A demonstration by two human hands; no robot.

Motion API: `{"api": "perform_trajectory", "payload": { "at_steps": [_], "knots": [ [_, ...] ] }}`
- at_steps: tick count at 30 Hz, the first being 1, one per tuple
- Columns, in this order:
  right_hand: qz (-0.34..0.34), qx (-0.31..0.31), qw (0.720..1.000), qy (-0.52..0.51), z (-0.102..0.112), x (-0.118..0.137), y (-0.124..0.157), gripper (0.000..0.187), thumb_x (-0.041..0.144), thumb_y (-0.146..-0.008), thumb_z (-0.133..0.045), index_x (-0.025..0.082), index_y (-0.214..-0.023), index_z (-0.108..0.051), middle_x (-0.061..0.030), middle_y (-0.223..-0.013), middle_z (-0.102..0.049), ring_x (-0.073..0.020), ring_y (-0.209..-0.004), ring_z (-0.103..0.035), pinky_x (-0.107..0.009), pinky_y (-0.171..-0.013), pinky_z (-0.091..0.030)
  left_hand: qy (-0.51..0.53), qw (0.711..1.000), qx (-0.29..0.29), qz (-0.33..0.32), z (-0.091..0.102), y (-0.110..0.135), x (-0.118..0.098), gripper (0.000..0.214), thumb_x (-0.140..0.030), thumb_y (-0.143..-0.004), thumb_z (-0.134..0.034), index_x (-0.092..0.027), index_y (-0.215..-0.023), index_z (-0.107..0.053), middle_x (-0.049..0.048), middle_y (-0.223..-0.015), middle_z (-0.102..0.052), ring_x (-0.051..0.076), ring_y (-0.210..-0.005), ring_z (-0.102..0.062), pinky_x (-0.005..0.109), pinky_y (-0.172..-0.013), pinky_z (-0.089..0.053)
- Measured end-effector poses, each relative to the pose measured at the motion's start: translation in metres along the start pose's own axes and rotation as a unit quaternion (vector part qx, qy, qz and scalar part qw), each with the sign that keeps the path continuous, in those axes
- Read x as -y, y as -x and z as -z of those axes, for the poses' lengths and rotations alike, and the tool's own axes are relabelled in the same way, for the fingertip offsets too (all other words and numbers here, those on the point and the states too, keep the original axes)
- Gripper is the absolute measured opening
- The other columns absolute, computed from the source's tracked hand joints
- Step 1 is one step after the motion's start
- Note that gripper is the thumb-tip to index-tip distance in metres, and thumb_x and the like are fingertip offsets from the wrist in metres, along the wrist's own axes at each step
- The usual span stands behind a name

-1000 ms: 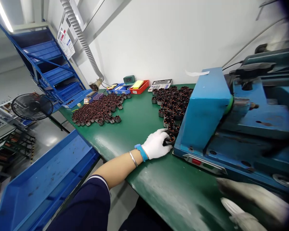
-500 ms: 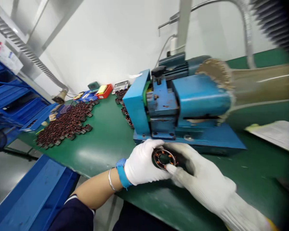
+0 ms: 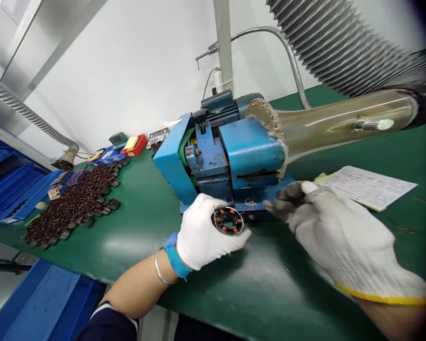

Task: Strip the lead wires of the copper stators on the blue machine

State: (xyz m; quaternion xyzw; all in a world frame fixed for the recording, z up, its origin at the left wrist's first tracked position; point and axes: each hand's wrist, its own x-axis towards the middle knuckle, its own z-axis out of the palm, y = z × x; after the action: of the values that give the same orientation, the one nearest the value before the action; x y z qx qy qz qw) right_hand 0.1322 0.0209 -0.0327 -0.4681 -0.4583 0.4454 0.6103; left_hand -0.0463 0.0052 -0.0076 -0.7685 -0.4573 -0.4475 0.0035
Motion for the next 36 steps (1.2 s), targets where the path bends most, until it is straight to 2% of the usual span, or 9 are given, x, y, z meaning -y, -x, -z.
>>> {"api": "perform_trajectory", "payload": {
  "at_steps": [6,10,13,16,18,20,22,28,36],
  "knots": [
    [-0.015,0.144,0.979,0.144,-0.009,0.008,0.014,0.028,0.049,-0.079,-0.060,0.024,-0.066,-0.059,-0.0010,-0.060,-0.059,-0.0200,-0.057,-0.057,-0.031,-0.051,-0.048,-0.051,0.995,0.035,-0.080,-0.004,-0.004,-0.001,0.026,-0.033,-0.071,-0.075,-0.023,-0.090,-0.061,0.0025,-0.078,-0.064,0.019,-0.065,-0.066,0.030,-0.057,-0.054],
    [-0.104,0.105,0.989,-0.016,-0.009,0.007,0.009,0.027,0.047,-0.073,-0.064,0.024,-0.064,-0.052,0.0007,-0.058,-0.051,-0.0172,-0.052,-0.050,-0.030,-0.047,-0.045,-0.035,0.996,0.037,-0.073,-0.007,-0.005,-0.001,0.031,-0.031,-0.068,-0.076,-0.022,-0.093,-0.061,0.0027,-0.080,-0.063,0.019,-0.067,-0.067,0.031,-0.058,-0.056],
    [-0.120,0.006,0.980,-0.160,0.000,0.004,-0.004,0.022,0.039,-0.077,-0.062,0.025,-0.067,-0.047,0.0004,-0.065,-0.051,-0.0180,-0.059,-0.056,-0.033,-0.059,-0.055,-0.025,0.997,0.020,-0.063,-0.006,-0.005,0.001,0.033,-0.026,-0.065,-0.075,-0.022,-0.094,-0.060,0.0021,-0.081,-0.062,0.018,-0.067,-0.066,0.030,-0.059,-0.056],
    [-0.108,-0.070,0.978,-0.167,0.002,0.000,-0.006,0.019,0.037,-0.081,-0.061,0.025,-0.072,-0.050,-0.0005,-0.069,-0.055,-0.0191,-0.065,-0.062,-0.038,-0.070,-0.060,-0.029,0.997,-0.003,-0.066,-0.005,-0.006,0.004,0.036,-0.028,-0.064,-0.077,-0.021,-0.095,-0.059,0.0019,-0.082,-0.061,0.018,-0.069,-0.065,0.030,-0.061,-0.057],
    [-0.123,-0.003,0.989,-0.077,-0.006,-0.003,0.006,0.027,0.046,-0.076,-0.069,0.023,-0.088,-0.062,-0.0063,-0.080,-0.067,-0.0271,-0.074,-0.069,-0.043,-0.070,-0.062,-0.032,0.998,-0.019,-0.056,-0.005,-0.006,0.005,0.036,-0.031,-0.066,-0.079,-0.021,-0.094,-0.059,0.0019,-0.083,-0.062,0.018,-0.069,-0.065,0.030,-0.061,-0.057],
    [-0.094,0.085,0.992,-0.018,-0.018,-0.005,0.022,0.060,0.043,-0.064,-0.082,0.021,-0.116,-0.062,-0.0118,-0.105,-0.072,-0.0352,-0.098,-0.070,-0.047,-0.079,-0.063,-0.026,0.999,-0.021,-0.036,-0.006,-0.006,0.005,0.035,-0.032,-0.068,-0.080,-0.021,-0.094,-0.058,0.0019,-0.084,-0.062,0.017,-0.070,-0.065,0.030,-0.061,-0.056],
    [-0.050,0.094,0.994,0.022,-0.028,-0.006,0.033,0.071,0.043,-0.064,-0.081,0.020,-0.128,-0.059,-0.0150,-0.125,-0.068,-0.0372,-0.115,-0.066,-0.049,-0.089,-0.061,-0.007,1.000,0.004,-0.017,-0.007,-0.006,0.005,0.032,-0.031,-0.071,-0.079,-0.022,-0.095,-0.058,0.0023,-0.087,-0.062,0.018,-0.073,-0.065,0.030,-0.063,-0.057],
    [-0.035,0.097,0.995,-0.004,-0.024,0.000,0.020,0.058,0.041,-0.068,-0.076,0.021,-0.121,-0.066,-0.0128,-0.125,-0.070,-0.0337,-0.115,-0.068,-0.045,-0.097,-0.060,0.138,0.982,0.122,0.049,-0.013,-0.007,0.006,0.059,-0.019,-0.063,-0.075,-0.020,-0.120,-0.058,0.0093,-0.115,-0.067,0.026,-0.103,-0.070,0.042,-0.091,-0.061],
    [-0.004,0.049,0.996,-0.078,-0.020,0.009,0.005,0.049,0.045,-0.071,-0.081,0.021,-0.111,-0.066,-0.0104,-0.105,-0.077,-0.0302,-0.101,-0.074,-0.041,-0.088,-0.064,0.160,0.976,0.098,0.109,-0.017,-0.029,-0.005,0.051,-0.028,-0.068,-0.079,-0.017,-0.115,-0.066,0.0102,-0.114,-0.072,0.028,-0.109,-0.069,0.044,-0.100,-0.058]
  ]
}}
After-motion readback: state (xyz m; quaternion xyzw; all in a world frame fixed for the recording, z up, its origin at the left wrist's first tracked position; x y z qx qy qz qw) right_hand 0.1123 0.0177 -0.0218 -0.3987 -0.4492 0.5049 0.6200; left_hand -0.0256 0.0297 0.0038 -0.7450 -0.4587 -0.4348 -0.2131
